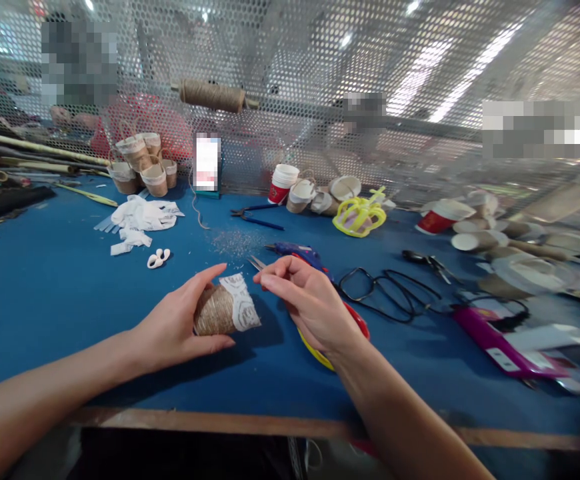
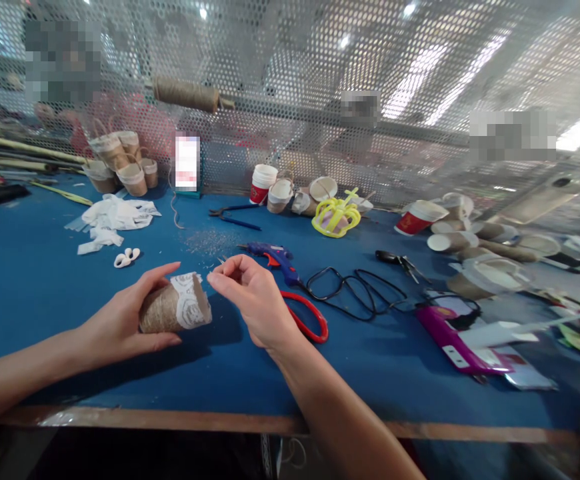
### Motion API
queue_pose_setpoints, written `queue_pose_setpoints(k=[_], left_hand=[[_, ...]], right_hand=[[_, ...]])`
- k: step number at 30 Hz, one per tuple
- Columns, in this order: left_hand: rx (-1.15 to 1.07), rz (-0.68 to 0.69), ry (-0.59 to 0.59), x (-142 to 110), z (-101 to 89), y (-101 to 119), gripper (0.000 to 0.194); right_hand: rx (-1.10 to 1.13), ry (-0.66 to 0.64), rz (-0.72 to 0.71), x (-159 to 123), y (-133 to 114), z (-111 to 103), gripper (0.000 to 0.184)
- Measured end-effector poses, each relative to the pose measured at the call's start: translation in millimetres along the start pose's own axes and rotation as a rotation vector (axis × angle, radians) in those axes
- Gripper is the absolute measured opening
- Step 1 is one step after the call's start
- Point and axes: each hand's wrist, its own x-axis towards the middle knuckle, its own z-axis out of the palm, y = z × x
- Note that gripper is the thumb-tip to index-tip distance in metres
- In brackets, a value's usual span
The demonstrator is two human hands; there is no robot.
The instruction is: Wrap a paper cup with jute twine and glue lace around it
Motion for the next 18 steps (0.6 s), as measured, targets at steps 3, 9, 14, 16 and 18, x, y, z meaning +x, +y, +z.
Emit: queue_pose_setpoints(k=[3, 9, 14, 16, 18], left_hand=[[0.003, -0.001, -0.002, 0.2, 0.3, -0.3, 0.081], [-0.004, 0.010, 0.002, -0.4, 0.3, -0.5, 0.080], [0.004, 0.006, 0.010, -0.7, 0.6, -0.5, 0.079], [0.006, 0.003, 0.008, -0.2, 0.4, -0.2, 0.080], [0.007, -0.002, 0.005, 0.5, 0.1, 0.0, 0.080]], right_hand=[[-0.014, 0.000, -0.002, 1.4, 0.7, -0.3, 0.014], [-0.008, -0.013, -0.010, 1.7, 1.1, -0.5, 0.016], [0.021, -0.027, 0.027, 0.5, -1.2, -2.0, 0.016], [0.035, -0.022, 0.039, 0.7, -2.0, -2.2, 0.016], [0.036, -0.022, 0.035, 1.3, -2.1, -2.1, 0.017]])
